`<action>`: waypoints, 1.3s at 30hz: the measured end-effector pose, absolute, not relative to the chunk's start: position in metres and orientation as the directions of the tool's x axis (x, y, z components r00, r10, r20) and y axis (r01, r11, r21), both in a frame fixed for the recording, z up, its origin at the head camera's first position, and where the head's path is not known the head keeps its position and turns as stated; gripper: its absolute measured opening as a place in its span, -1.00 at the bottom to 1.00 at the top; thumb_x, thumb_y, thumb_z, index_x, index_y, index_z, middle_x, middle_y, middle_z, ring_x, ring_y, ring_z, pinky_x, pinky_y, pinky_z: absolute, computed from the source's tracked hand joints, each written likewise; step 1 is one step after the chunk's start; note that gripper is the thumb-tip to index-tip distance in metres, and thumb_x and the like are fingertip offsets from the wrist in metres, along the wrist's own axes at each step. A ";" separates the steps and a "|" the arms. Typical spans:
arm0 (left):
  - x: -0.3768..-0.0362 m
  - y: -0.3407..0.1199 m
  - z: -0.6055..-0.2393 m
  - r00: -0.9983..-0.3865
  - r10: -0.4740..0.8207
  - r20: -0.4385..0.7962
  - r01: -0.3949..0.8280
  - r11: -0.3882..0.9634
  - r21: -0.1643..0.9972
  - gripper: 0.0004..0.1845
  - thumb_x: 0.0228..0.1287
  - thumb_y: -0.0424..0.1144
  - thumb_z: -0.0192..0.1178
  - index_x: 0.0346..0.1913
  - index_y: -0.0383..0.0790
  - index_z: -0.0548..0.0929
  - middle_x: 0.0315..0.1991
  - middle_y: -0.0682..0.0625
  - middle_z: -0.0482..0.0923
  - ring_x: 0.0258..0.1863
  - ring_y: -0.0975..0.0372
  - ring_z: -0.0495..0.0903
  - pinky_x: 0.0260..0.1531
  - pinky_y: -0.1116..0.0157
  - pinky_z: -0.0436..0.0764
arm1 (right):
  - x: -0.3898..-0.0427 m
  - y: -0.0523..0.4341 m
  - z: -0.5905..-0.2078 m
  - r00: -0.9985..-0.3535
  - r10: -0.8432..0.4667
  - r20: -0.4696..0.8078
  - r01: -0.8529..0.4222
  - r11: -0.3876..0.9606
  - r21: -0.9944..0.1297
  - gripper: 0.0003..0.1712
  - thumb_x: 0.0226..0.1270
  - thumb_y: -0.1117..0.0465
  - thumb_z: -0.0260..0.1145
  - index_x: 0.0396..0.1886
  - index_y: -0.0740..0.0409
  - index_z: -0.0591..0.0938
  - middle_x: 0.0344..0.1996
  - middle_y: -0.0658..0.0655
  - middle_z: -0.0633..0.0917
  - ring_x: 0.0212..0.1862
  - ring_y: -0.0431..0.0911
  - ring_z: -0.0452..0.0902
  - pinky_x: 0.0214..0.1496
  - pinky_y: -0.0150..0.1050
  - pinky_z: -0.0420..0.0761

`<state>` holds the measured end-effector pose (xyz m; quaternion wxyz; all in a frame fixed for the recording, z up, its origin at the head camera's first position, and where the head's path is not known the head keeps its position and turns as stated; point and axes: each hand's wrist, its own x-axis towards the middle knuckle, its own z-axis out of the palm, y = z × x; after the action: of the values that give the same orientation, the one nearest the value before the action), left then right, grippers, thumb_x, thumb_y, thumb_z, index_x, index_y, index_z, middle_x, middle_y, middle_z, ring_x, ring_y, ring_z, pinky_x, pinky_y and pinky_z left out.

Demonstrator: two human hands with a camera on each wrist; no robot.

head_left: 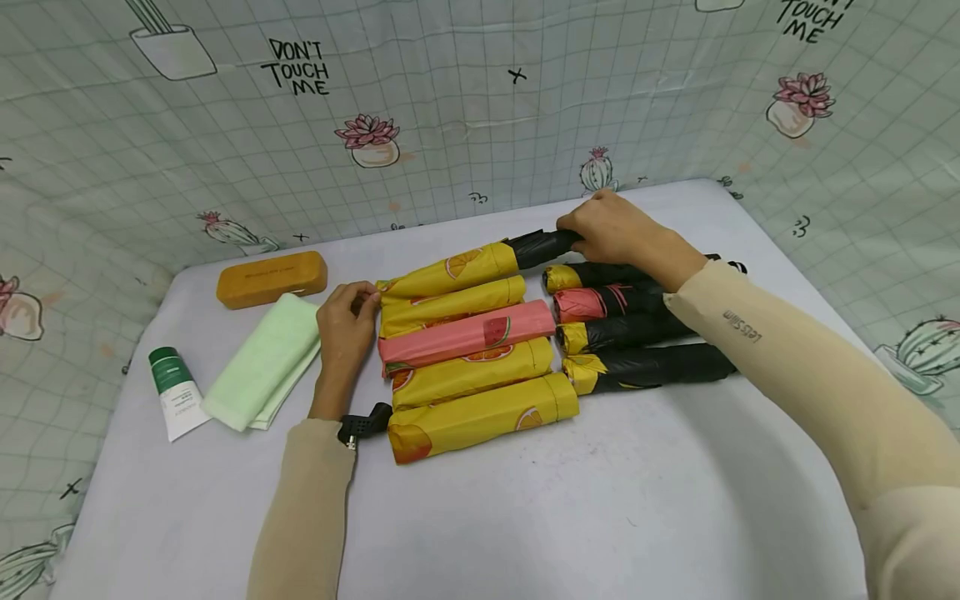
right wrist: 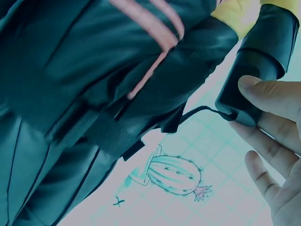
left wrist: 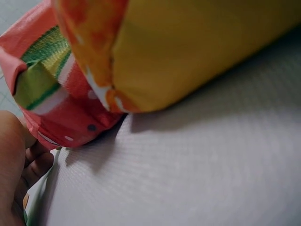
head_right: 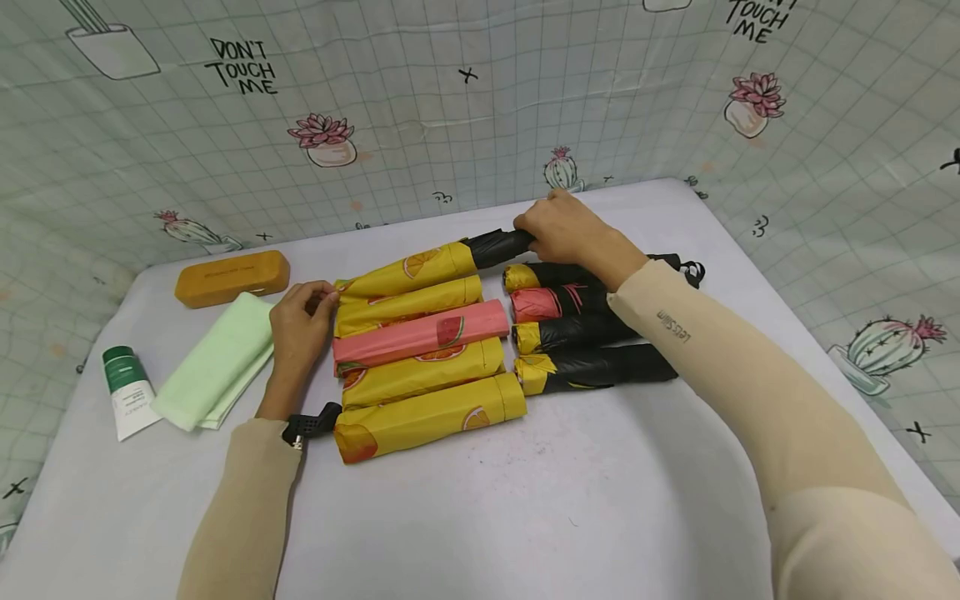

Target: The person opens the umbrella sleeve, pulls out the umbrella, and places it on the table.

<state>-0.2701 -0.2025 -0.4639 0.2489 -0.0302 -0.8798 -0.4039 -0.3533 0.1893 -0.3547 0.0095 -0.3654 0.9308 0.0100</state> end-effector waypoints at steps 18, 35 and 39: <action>-0.271 -0.204 -0.463 -0.886 -0.126 0.446 0.246 0.689 0.682 -0.88 0.39 -0.32 0.28 -0.17 -0.35 0.70 -0.30 -0.17 0.61 -0.31 0.06 0.56 -0.27 0.24 0.50 | -0.353 0.205 -0.350 -0.727 -0.686 -0.010 -0.687 0.727 0.012 -0.64 0.30 0.30 0.40 0.09 0.25 0.65 -0.24 0.21 0.76 -0.13 0.13 0.66 0.15 0.23 0.36; -0.270 -0.204 -0.465 -0.892 -0.119 0.435 0.237 0.698 0.676 -0.87 0.39 -0.32 0.28 -0.17 -0.36 0.70 -0.27 -0.18 0.64 -0.31 0.06 0.59 -0.28 0.22 0.52 | -0.350 0.230 -0.348 -0.754 -0.656 0.021 -0.656 0.755 0.007 -0.69 0.25 0.35 0.40 0.00 0.25 0.67 -0.31 0.21 0.76 -0.25 0.13 0.64 0.05 0.23 0.40; -0.271 -0.205 -0.465 -0.894 -0.114 0.434 0.241 0.694 0.678 -0.87 0.38 -0.31 0.29 -0.18 -0.35 0.70 -0.27 -0.18 0.64 -0.31 0.06 0.59 -0.28 0.23 0.52 | -0.350 0.237 -0.346 -0.764 -0.644 0.040 -0.644 0.765 0.007 -0.71 0.25 0.35 0.41 -0.02 0.23 0.68 -0.28 0.22 0.76 -0.25 0.13 0.63 0.06 0.24 0.40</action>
<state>-0.2713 -0.2051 -0.4653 0.2278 -0.0355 -0.8918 -0.3893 -0.3498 0.2371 -0.3459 -0.0201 -0.3428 0.9392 -0.0034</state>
